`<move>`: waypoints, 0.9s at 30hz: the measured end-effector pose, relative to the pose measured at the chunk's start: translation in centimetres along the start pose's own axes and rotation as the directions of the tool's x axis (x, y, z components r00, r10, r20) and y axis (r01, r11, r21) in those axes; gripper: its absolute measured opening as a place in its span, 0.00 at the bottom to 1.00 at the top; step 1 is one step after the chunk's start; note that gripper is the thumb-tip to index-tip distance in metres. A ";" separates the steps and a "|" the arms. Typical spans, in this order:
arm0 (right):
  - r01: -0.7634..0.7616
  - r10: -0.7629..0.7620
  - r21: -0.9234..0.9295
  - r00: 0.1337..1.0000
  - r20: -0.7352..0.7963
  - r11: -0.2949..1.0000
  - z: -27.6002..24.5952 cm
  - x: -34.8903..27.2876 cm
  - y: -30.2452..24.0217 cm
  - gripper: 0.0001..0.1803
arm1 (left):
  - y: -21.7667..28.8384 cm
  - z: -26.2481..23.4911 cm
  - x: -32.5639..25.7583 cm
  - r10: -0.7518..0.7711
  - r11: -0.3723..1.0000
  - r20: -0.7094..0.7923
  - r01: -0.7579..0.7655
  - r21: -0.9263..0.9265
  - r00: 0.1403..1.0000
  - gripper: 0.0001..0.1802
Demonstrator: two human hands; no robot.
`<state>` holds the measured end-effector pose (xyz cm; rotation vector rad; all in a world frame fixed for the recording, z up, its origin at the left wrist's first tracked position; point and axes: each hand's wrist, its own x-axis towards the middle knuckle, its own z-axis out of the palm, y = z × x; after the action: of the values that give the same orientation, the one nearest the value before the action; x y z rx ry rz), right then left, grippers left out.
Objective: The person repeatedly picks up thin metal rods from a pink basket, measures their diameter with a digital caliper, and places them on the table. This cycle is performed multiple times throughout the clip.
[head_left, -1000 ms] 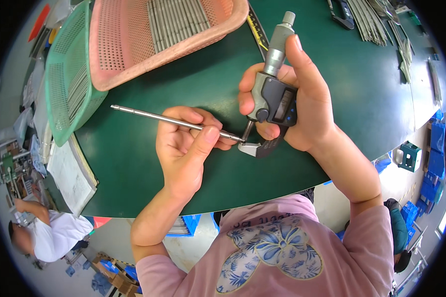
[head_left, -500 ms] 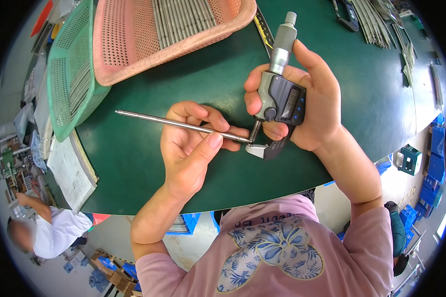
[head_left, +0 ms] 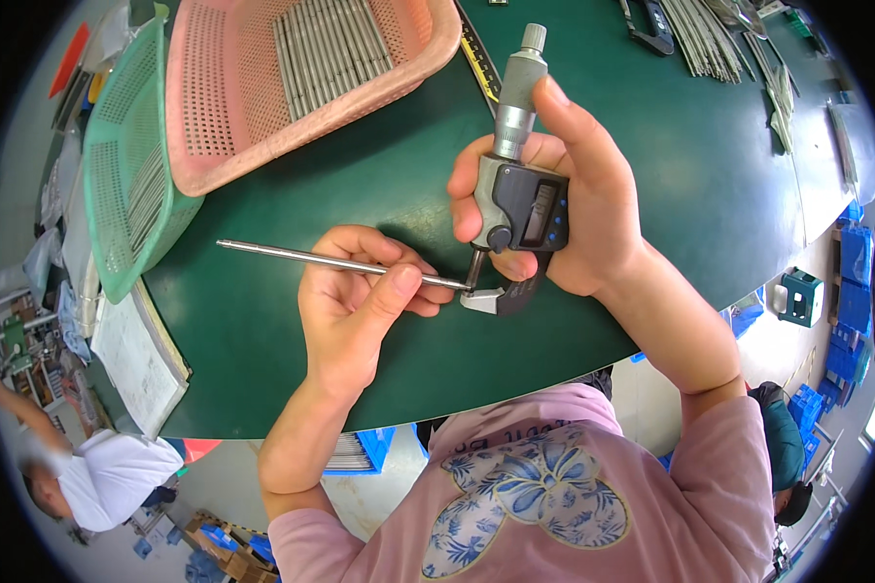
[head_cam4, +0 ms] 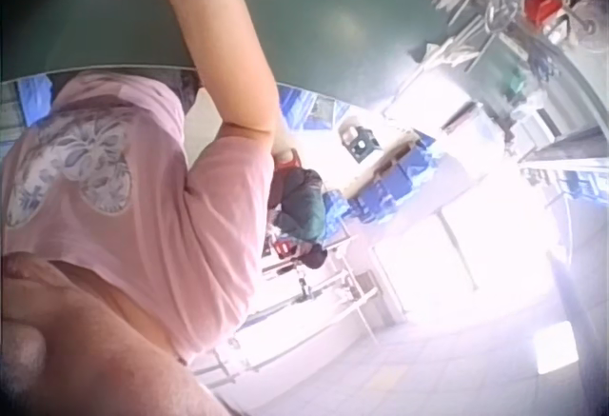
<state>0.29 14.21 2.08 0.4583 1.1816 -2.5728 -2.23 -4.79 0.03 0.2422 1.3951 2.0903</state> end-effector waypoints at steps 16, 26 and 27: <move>-0.041 0.039 0.073 0.999 0.021 0.996 0.1 -0.1 -0.3 0.37 | 0.2 -0.5 0.1 -0.033 0.999 0.119 0.036 -0.027 0.992 0.14; 0.029 -0.029 -0.070 1.000 0.006 0.997 0.2 -0.2 -0.2 0.38 | 0.3 -0.6 0.1 -0.094 0.994 0.220 0.105 -0.035 0.971 0.14; 0.038 -0.037 -0.081 0.999 0.013 0.996 0.2 -0.3 -0.3 0.38 | 0.3 -0.2 -0.1 -0.126 0.991 0.179 0.133 -0.025 0.976 0.13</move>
<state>0.38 14.30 2.49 0.4068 1.2972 -2.5436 -2.40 -5.10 0.22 0.3059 1.2330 1.9356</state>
